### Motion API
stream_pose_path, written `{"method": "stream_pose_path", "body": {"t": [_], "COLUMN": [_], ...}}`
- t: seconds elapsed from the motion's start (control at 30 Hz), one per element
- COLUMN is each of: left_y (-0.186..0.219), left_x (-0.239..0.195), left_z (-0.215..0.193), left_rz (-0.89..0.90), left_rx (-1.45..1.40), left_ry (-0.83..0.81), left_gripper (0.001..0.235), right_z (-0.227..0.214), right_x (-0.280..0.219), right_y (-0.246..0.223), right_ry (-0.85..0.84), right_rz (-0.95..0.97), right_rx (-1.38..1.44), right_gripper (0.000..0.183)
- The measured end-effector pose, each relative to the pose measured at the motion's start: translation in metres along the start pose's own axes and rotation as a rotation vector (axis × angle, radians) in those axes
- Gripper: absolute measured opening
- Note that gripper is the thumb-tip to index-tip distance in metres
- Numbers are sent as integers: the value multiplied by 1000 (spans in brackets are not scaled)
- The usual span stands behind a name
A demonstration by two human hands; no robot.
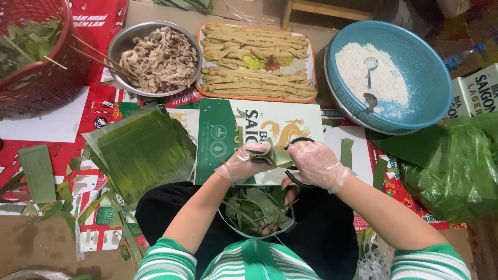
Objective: Assembling and wrapping traditional rice cakes using banana leaves, rice, and fillings.
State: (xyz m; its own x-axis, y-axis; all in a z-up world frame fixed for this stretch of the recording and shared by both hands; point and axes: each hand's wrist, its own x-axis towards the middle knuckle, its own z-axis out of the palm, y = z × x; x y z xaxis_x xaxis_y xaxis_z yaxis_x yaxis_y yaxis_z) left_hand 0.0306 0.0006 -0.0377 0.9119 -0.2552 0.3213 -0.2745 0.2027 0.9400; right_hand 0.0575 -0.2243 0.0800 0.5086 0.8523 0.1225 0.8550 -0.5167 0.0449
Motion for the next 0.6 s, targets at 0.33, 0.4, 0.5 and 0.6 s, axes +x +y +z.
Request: {"method": "stream_pose_path", "body": {"t": [0.33, 0.4, 0.5, 0.6], "left_y": [53, 57, 73, 55], "left_x": [0, 1, -9, -15], "left_z": [-10, -13, -9, -16], "left_rz": [-263, -97, -128, 123], "left_rx": [-71, -78, 207, 528], "left_ry": [-36, -39, -9, 74], "left_gripper": [48, 43, 60, 68], "right_z": [109, 158, 184, 183], "right_x": [-42, -56, -58, -52], "right_y": [59, 83, 82, 81], "right_ry": [-133, -315, -436, -421], "right_rz": [312, 598, 799, 749], "right_rx": [119, 272, 330, 102], "right_gripper": [42, 46, 49, 48]}}
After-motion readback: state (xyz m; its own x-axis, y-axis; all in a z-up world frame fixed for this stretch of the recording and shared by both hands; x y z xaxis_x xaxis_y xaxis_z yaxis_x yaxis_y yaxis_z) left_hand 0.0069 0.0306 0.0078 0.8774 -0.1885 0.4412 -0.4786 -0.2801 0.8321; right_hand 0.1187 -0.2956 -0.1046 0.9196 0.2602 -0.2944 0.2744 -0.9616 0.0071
